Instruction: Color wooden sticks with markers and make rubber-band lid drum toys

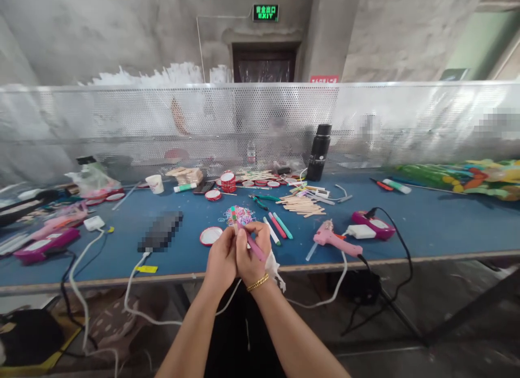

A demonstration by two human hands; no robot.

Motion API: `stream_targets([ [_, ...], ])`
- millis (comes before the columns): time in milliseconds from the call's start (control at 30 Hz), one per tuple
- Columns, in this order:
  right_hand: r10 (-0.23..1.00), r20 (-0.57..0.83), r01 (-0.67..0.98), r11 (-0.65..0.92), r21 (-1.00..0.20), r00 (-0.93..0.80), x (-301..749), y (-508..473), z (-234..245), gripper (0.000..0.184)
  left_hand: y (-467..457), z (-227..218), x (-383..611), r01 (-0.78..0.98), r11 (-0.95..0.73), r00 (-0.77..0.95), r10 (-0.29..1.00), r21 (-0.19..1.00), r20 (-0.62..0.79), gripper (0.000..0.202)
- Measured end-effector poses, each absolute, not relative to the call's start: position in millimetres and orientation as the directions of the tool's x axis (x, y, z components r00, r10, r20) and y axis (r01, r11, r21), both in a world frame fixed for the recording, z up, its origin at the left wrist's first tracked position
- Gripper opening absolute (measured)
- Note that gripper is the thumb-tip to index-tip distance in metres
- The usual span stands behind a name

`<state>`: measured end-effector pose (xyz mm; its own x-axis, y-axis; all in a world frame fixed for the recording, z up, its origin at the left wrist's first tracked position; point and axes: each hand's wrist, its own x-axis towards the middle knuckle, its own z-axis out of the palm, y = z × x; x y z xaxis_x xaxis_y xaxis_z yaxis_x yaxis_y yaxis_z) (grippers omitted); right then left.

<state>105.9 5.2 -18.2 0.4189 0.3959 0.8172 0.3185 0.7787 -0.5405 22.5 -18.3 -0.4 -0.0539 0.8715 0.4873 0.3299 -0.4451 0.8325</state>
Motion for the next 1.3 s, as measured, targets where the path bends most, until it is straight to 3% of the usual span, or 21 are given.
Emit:
stream_targets([
  [400, 0.361, 0.848, 0.288, 0.826, -0.483, 0.387, 103.3, 4.5, -19.8, 0.005, -14.9, -7.7, 18.4, 0.327, -0.490, -0.042, 0.847, 0.808, 0.530, 0.021],
  [1300, 0.382, 0.839, 0.276, 0.820, -0.501, 0.387, 102.8, 5.3, -22.2, 0.006, -18.0, -9.8, 19.2, 0.359, -0.452, -0.062, 0.862, 0.817, 0.504, 0.023],
])
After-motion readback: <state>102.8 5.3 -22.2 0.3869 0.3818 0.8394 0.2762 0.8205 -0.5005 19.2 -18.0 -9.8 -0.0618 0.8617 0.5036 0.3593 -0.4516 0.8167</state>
